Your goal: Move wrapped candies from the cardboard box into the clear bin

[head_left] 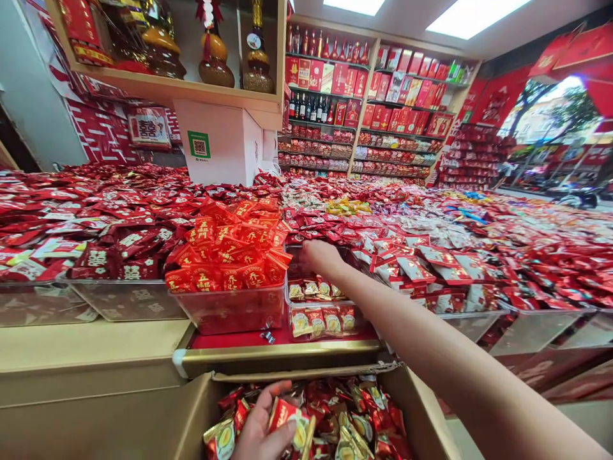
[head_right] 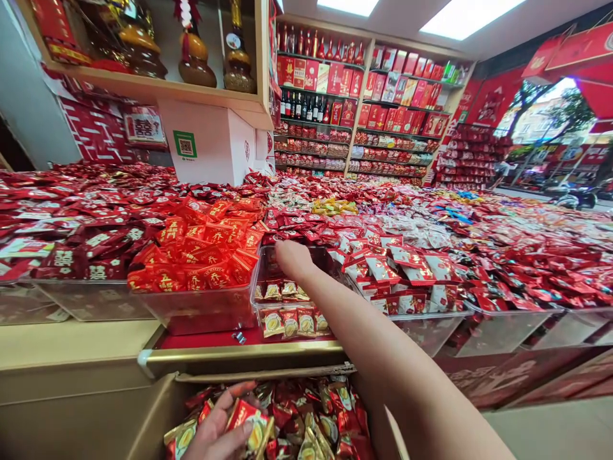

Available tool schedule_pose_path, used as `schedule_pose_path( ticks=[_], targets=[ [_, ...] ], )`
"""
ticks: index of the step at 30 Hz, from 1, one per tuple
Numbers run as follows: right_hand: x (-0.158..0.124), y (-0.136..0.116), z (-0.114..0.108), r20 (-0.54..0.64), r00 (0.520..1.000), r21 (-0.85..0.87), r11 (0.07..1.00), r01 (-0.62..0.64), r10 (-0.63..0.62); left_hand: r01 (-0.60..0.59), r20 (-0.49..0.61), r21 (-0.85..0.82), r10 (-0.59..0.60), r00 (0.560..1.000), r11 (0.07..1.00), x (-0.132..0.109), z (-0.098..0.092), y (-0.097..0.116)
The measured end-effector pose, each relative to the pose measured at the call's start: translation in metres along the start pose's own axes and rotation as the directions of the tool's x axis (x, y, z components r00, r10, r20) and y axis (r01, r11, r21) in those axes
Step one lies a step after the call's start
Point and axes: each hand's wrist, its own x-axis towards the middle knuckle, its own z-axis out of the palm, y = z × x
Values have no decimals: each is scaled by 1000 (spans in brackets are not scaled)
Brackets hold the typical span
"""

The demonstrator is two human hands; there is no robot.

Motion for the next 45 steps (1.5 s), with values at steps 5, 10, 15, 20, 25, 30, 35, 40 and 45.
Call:
schedule_pose_path(
  ticks=[5,10,15,20,25,30,35,40,45],
  targets=[
    [-119,-34,4,-198,946,276,912,304,-255,-92,-7,-35,92,996,995,-5,4,10],
    [-209,-46,96,30,996,649,759,44,-83,-128,44,35,126,991,991,-10,9,17],
    [-217,-49,143,256,966,879,409,-246,29,-133,15,-16,133,991,991,-12,15,19],
    [-212,-51,141,313,950,950,5,-313,19,-72,-4,-47,72,997,996,-18,23,26],
    [-211,-50,140,322,946,937,-153,-313,38,-56,-13,-78,55,998,995,-19,25,23],
    [-210,-48,144,293,951,956,-64,-288,96,-48,21,56,47,999,997,-10,15,15],
    [-207,-42,146,204,974,979,-14,-204,100,-92,121,159,73,990,983,-5,11,14],
    [-210,-40,140,131,985,984,104,-143,112,-61,123,108,48,991,992,-6,11,13],
    [-207,-40,141,97,992,967,230,-114,83,-38,97,143,25,995,989,-3,7,11]
  ],
)
